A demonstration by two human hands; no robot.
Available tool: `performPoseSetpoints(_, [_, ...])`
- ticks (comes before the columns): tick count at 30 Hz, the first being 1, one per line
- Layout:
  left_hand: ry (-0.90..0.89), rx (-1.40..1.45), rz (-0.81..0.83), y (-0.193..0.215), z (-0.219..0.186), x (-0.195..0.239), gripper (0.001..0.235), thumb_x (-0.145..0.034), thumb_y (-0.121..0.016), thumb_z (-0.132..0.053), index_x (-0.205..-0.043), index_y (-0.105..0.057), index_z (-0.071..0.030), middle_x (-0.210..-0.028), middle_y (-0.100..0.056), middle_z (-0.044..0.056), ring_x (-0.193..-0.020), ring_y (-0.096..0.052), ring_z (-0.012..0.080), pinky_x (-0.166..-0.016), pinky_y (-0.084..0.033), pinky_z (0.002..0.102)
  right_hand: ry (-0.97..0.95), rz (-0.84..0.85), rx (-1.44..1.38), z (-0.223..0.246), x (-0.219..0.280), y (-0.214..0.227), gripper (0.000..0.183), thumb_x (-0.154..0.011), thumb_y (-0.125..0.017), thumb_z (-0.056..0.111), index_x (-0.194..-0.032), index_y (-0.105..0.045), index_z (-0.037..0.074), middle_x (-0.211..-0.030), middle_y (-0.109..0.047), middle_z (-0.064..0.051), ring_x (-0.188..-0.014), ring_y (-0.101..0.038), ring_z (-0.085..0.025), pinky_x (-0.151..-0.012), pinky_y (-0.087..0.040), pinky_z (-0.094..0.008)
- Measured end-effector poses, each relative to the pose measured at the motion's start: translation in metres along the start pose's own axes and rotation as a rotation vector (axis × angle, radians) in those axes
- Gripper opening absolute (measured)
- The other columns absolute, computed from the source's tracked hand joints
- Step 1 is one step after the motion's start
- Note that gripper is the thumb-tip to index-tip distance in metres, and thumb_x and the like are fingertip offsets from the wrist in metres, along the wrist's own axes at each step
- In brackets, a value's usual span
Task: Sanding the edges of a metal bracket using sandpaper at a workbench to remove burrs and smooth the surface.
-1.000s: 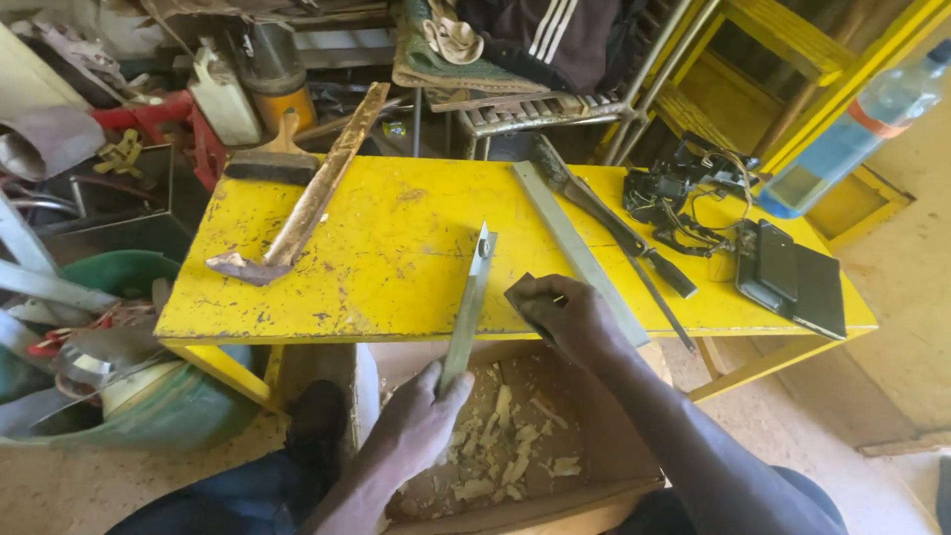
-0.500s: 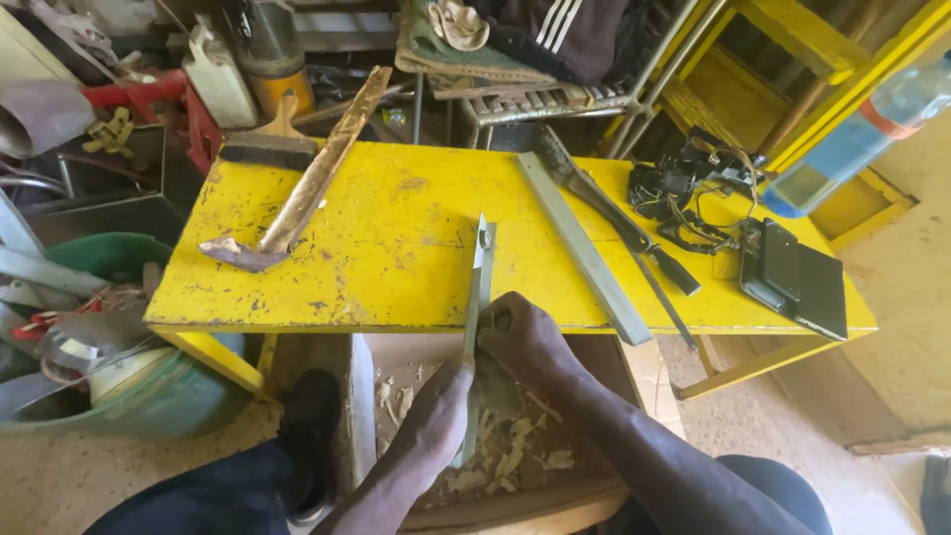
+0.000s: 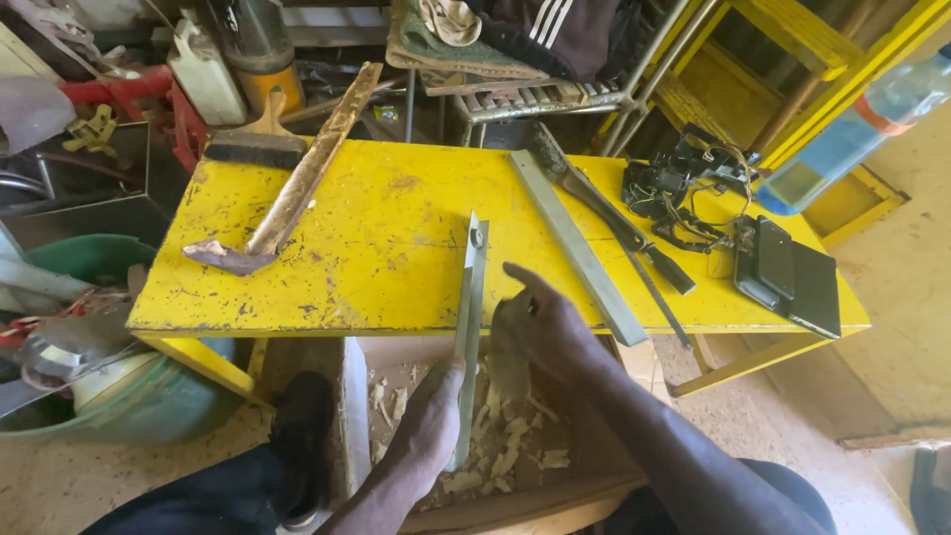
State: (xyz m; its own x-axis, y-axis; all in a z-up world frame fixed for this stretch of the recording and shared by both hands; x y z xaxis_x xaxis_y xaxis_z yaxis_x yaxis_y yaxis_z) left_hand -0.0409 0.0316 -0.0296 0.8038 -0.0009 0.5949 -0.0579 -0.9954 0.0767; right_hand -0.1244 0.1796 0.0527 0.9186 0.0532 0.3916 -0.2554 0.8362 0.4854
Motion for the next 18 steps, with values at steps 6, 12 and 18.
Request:
performPoseSetpoints(6, [0.014,-0.035,-0.008,0.0,-0.002,0.003,0.054,-0.109,-0.029,-0.053,-0.119,-0.067,-0.016,-0.094,-0.057,0.004,-0.086,-0.057,0.0179,-0.077,-0.047,0.034,0.031,-0.264,-0.21,-0.016,-0.02,0.035,0.029,-0.095,-0.066,0.011,-0.123,-0.06,0.006,-0.107,-0.067,-0.013,-0.07,-0.066,-0.024,-0.054,-0.058,-0.035])
performPoseSetpoints(12, [0.006,0.006,-0.009,-0.005,0.005,-0.005,0.048,-0.11,-0.03,-0.053,-0.107,-0.061,-0.017,-0.089,-0.054,0.005,-0.081,-0.056,0.0189,-0.076,-0.048,0.037,-0.008,-0.346,-0.149,-0.03,-0.025,0.03,0.013,-0.108,-0.065,0.013,-0.11,-0.052,0.01,-0.102,-0.073,-0.018,-0.067,-0.071,-0.023,-0.046,-0.06,-0.03])
performPoseSetpoints(18, [-0.007,0.089,-0.019,-0.011,0.016,-0.017,0.046,-0.113,-0.033,-0.049,-0.101,-0.06,-0.014,-0.078,-0.054,0.003,-0.061,-0.05,0.0169,-0.055,-0.043,0.035,0.565,-0.56,0.521,-0.046,-0.023,0.006,0.012,-0.092,-0.057,0.012,-0.091,-0.045,0.015,-0.064,-0.049,0.002,-0.048,-0.039,-0.014,-0.036,-0.036,-0.033])
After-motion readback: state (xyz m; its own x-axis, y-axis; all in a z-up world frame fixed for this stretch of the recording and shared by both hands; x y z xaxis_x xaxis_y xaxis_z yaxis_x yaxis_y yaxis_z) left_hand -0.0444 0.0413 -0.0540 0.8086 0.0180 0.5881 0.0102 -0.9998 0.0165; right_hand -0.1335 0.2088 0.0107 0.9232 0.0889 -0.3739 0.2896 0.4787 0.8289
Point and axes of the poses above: each hand's wrist, its own x-axis away from the middle knuckle, its own y-axis out of the back of the hand, z = x × y, the point moved 5 cm from there along -x, towards the middle knuckle
